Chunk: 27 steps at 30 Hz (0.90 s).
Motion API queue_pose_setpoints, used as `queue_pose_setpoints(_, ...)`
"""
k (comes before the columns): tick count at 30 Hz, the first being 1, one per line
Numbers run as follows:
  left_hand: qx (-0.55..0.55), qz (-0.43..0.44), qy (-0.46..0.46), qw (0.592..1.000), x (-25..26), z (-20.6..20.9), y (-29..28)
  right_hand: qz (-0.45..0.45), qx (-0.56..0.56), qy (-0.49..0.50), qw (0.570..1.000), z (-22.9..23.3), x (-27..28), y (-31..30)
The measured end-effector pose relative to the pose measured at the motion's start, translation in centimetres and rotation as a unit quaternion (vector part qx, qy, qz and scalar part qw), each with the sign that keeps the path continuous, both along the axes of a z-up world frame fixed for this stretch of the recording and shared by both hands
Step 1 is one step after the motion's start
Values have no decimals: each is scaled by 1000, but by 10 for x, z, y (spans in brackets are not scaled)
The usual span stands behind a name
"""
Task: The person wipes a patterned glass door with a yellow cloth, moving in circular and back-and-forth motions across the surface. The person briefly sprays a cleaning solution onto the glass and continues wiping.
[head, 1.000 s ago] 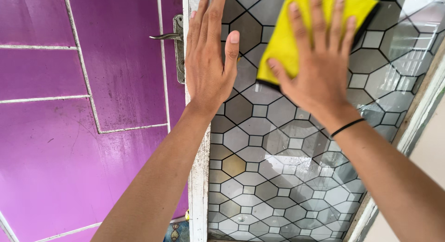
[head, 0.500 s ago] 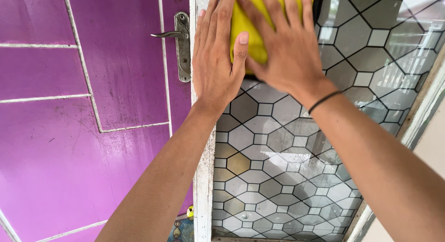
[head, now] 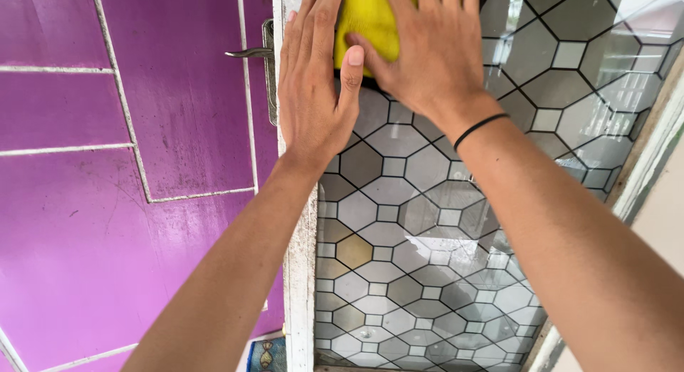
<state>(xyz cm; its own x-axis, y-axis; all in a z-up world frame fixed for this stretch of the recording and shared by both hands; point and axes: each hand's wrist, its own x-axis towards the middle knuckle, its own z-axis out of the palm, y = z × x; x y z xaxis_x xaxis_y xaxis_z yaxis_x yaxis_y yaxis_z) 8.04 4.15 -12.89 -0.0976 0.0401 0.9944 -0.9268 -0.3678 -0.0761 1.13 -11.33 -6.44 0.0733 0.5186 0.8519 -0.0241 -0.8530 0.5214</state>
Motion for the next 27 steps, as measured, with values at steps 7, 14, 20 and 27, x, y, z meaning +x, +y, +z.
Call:
queue_pose_setpoints(7, 33, 18, -11, 999, -8, -7, -1, -25, 36, 65, 997, -39, -8, 9)
queue_pose_setpoints(14, 65, 3, 57, 996, -44, -69, -13, -38, 43, 100, 993, -70, -13, 13)
queue_pose_setpoints(20, 61, 32, 134, 989, -65, -91, -23, -21, 53, 149, 987, -106, -24, 11)
queue_pose_setpoints(27, 95, 57, 183, 977, -75, -89, -32, 59, -20, 191, 980, -120, -55, -45)
